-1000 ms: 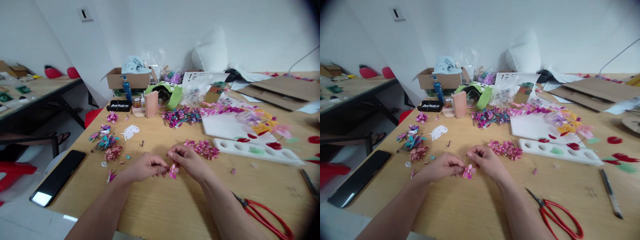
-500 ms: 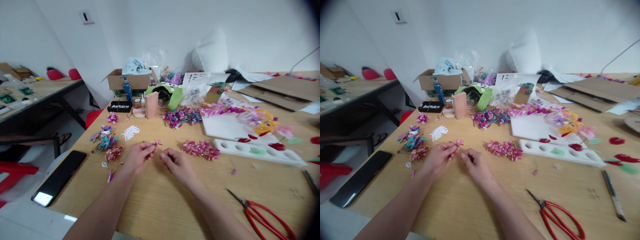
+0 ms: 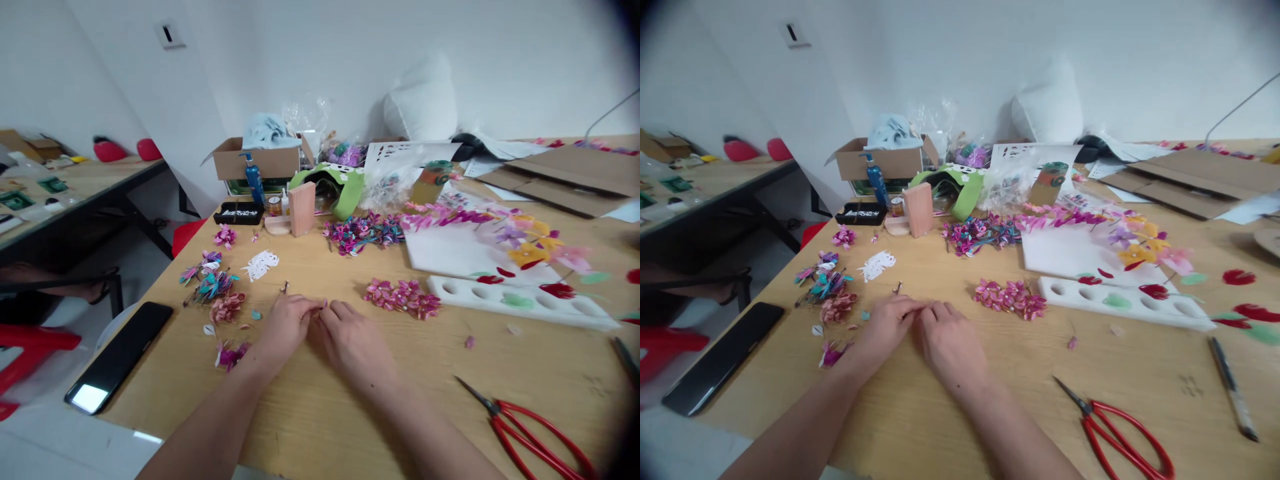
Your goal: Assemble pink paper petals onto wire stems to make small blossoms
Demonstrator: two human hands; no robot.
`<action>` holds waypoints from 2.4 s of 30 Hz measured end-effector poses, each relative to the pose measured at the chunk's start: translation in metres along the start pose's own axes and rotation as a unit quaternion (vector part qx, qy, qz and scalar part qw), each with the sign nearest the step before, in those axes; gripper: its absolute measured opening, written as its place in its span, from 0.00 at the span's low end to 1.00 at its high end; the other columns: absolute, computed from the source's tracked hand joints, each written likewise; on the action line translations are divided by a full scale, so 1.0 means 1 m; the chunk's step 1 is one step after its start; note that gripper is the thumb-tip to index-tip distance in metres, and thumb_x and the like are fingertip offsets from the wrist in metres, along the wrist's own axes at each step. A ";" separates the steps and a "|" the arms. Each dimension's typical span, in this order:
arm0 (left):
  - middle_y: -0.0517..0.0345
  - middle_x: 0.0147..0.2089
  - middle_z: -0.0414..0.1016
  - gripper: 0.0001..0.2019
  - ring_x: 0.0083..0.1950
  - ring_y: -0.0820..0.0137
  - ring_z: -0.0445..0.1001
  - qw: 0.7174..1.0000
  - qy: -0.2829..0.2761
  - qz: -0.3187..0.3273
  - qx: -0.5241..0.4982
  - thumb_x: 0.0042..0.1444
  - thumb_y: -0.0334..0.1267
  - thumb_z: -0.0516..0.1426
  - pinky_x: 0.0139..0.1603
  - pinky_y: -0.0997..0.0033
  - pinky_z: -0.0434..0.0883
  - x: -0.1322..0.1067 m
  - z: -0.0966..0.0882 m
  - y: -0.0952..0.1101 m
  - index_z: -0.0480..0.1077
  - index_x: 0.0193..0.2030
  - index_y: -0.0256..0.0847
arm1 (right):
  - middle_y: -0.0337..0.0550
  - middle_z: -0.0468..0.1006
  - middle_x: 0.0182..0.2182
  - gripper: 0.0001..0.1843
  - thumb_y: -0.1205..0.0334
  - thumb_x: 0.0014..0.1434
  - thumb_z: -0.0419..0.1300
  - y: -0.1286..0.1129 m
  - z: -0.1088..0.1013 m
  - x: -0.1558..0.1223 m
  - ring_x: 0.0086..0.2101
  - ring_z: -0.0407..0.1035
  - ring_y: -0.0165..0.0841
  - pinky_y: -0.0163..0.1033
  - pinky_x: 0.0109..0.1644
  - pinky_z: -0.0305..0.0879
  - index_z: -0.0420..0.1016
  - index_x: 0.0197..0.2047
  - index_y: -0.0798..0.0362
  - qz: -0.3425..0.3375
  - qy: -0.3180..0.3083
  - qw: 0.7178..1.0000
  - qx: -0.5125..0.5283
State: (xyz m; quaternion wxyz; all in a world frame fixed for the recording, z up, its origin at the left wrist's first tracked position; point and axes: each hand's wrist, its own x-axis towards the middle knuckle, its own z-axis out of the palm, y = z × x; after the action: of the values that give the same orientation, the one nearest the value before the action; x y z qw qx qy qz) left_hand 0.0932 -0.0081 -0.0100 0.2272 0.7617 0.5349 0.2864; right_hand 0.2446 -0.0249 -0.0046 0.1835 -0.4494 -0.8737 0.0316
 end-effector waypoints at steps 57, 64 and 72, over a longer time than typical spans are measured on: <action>0.57 0.23 0.74 0.12 0.24 0.75 0.68 0.772 0.048 -0.235 -0.589 0.38 0.39 0.68 0.25 0.76 0.62 0.002 0.011 0.009 0.78 0.29 0.33 | 0.34 0.68 0.19 0.20 0.44 0.51 0.62 0.004 0.019 0.010 0.16 0.54 0.23 0.32 0.18 0.52 0.67 0.31 0.53 0.274 0.078 0.680 0.675; 0.56 0.22 0.75 0.12 0.22 0.76 0.68 0.777 0.071 -0.245 -0.575 0.36 0.38 0.68 0.22 0.77 0.62 0.003 0.013 0.009 0.78 0.28 0.33 | 0.31 0.64 0.15 0.18 0.46 0.50 0.63 0.002 0.025 0.009 0.15 0.54 0.24 0.31 0.18 0.50 0.68 0.31 0.53 0.273 0.086 0.665 0.689; 0.57 0.21 0.74 0.09 0.22 0.75 0.68 0.823 0.072 -0.213 -0.522 0.41 0.36 0.65 0.23 0.76 0.64 0.003 0.015 0.006 0.79 0.31 0.34 | 0.30 0.63 0.14 0.18 0.50 0.43 0.69 -0.001 0.020 0.011 0.14 0.48 0.21 0.30 0.16 0.51 0.71 0.29 0.54 0.319 0.113 0.593 0.730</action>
State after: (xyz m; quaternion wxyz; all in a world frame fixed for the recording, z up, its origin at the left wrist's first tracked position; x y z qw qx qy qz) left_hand 0.1085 -0.0084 -0.0166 0.6067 0.3739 0.4694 0.5214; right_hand 0.2308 -0.0151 -0.0202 0.5258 -0.4151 -0.3312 0.6644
